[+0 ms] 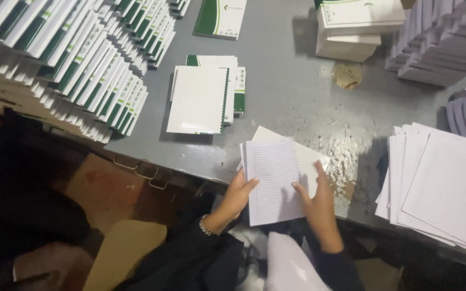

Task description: Assembling and inspecting spiral-bound notebooks by aligning covers and flipping through pages.

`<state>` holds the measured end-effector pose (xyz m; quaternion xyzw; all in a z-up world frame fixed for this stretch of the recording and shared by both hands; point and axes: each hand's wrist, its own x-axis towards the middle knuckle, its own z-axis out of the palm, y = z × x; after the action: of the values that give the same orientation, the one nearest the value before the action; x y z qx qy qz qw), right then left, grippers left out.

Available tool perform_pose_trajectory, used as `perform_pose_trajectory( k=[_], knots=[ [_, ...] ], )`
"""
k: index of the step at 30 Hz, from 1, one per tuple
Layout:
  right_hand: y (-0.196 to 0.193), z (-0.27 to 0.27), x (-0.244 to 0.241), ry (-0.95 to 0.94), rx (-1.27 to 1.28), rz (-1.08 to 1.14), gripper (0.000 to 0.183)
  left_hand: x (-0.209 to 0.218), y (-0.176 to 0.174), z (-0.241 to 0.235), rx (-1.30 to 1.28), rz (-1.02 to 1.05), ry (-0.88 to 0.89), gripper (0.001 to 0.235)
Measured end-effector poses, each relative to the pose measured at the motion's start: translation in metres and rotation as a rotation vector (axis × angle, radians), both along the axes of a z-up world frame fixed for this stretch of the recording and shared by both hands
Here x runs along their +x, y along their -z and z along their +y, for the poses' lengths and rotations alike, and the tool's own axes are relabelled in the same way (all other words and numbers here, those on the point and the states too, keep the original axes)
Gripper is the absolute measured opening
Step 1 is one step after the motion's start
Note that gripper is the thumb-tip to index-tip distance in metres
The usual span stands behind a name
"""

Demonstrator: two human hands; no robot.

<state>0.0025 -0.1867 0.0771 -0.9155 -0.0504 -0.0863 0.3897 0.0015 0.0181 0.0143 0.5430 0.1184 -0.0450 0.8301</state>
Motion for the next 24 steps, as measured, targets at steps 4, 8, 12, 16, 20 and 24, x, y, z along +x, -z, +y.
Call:
perform_pose_trajectory(
  k=[4,8,12,16,20,24],
  knots=[
    [0.03,-0.027,0.016,0.01,0.477,0.373,0.051,0.021,-0.041,0.016,0.308,-0.263,0.226,0.034],
    [0.074,-0.053,0.032,-0.027,0.476,0.046,0.037,0.032,-0.074,0.016,0.455,-0.645,0.316,0.038],
    [0.095,-0.048,0.035,-0.028,0.467,-0.09,0.043,0.047,-0.02,0.009,0.418,-0.75,0.29,0.035],
    [0.069,-0.021,0.028,-0.101,0.441,-0.179,0.05,0.035,-0.038,-0.001,0.461,-0.702,0.257,0.049],
    [0.048,-0.015,0.027,-0.235,0.467,-0.27,0.053,0.035,-0.033,-0.009,0.452,-0.777,0.2,0.06],
    [0.058,-0.024,0.037,-0.235,0.488,-0.285,0.049,0.042,-0.056,0.001,0.516,-0.848,0.186,0.06]
  ],
)
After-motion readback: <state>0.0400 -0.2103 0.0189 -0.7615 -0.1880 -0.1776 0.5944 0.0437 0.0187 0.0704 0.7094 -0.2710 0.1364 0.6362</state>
